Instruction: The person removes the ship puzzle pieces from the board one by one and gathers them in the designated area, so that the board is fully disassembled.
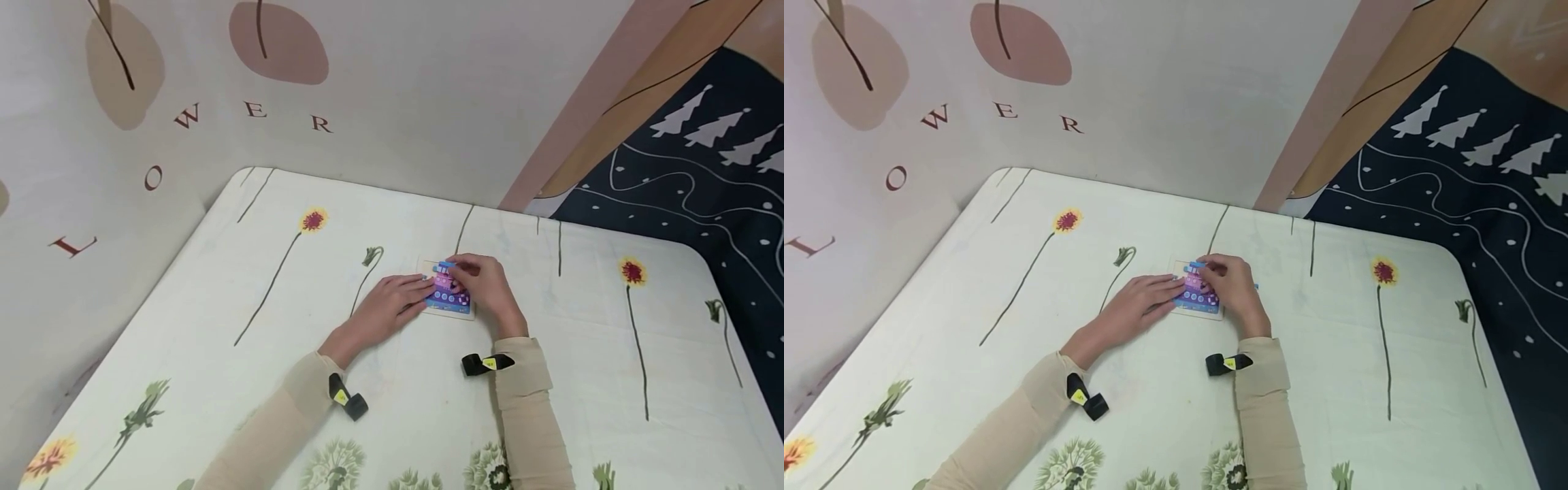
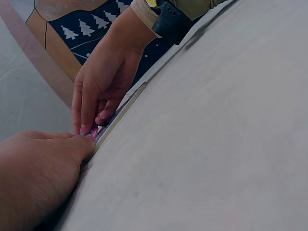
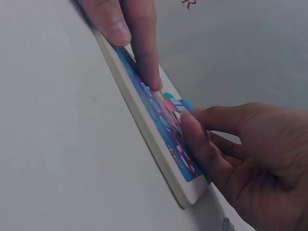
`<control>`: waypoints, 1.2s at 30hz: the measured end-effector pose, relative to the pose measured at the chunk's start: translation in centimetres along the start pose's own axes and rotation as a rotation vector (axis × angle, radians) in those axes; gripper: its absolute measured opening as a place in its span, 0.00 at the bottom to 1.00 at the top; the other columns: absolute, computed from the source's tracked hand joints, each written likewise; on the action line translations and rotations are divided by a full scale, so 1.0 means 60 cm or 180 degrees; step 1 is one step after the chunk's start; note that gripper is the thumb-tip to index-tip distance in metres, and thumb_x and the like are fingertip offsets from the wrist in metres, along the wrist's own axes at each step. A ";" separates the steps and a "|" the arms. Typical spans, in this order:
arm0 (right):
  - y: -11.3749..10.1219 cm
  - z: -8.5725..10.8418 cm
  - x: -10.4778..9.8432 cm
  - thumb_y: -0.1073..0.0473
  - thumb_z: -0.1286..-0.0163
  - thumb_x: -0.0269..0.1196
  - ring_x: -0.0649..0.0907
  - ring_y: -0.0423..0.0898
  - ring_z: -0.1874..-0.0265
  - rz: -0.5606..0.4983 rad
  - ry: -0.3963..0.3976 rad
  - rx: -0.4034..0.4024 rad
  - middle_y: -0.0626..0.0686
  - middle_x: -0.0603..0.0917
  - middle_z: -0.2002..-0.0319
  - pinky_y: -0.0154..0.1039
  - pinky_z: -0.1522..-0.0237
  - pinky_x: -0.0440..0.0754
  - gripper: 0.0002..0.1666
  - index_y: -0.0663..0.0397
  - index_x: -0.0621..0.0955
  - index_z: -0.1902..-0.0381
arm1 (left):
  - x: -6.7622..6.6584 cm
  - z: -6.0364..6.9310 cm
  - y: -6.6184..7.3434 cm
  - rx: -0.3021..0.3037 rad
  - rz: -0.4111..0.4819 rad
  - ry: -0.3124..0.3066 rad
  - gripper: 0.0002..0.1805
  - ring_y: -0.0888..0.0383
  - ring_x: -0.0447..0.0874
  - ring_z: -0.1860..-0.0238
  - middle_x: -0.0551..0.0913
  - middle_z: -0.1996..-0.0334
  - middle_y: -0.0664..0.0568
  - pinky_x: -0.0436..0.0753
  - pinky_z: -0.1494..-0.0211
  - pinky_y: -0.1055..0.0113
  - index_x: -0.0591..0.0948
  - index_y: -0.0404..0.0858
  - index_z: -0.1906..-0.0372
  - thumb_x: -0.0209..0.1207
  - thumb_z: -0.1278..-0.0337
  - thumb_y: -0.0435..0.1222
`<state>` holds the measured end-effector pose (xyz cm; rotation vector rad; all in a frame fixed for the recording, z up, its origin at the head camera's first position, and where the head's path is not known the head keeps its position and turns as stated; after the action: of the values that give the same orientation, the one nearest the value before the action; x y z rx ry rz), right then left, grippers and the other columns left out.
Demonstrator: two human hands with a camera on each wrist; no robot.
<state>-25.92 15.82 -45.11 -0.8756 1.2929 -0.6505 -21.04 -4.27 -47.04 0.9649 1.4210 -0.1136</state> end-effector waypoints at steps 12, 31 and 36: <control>-0.001 0.029 -0.059 0.58 0.27 0.69 0.89 0.46 0.62 -0.0429 0.0679 0.0147 0.59 0.90 0.57 0.30 0.60 0.85 0.14 0.61 0.88 0.50 | -0.002 -0.007 0.003 0.0055 -0.0005 0.0015 0.24 0.54 0.63 0.23 0.72 0.26 0.55 0.62 0.22 0.51 0.73 0.45 0.26 0.51 0.19 0.45; 0.087 0.134 -0.179 0.57 0.26 0.67 0.82 0.40 0.72 -0.0058 0.0983 0.0697 0.41 0.87 0.67 0.32 0.72 0.79 0.17 0.64 0.87 0.47 | -0.002 0.002 0.002 0.0046 0.0027 0.0066 0.24 0.52 0.64 0.23 0.73 0.27 0.53 0.63 0.22 0.49 0.75 0.43 0.27 0.53 0.20 0.43; 0.110 0.141 -0.192 0.57 0.26 0.66 0.80 0.39 0.71 0.0054 0.0986 0.0913 0.44 0.87 0.66 0.31 0.71 0.79 0.18 0.65 0.87 0.46 | 0.000 0.001 0.000 0.0019 0.0032 0.0065 0.24 0.54 0.64 0.23 0.73 0.26 0.55 0.62 0.22 0.50 0.74 0.45 0.26 0.53 0.20 0.45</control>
<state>-20.09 30.43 -44.15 -0.5415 1.4351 -0.9593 -21.01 -4.31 -47.03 0.9805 1.4352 -0.1009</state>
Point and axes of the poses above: each hand's wrist, its own z-axis away from the middle knuckle, its own x-axis out of the palm, y = z × x, the point moved 4 cm from there along -z, towards the middle knuckle
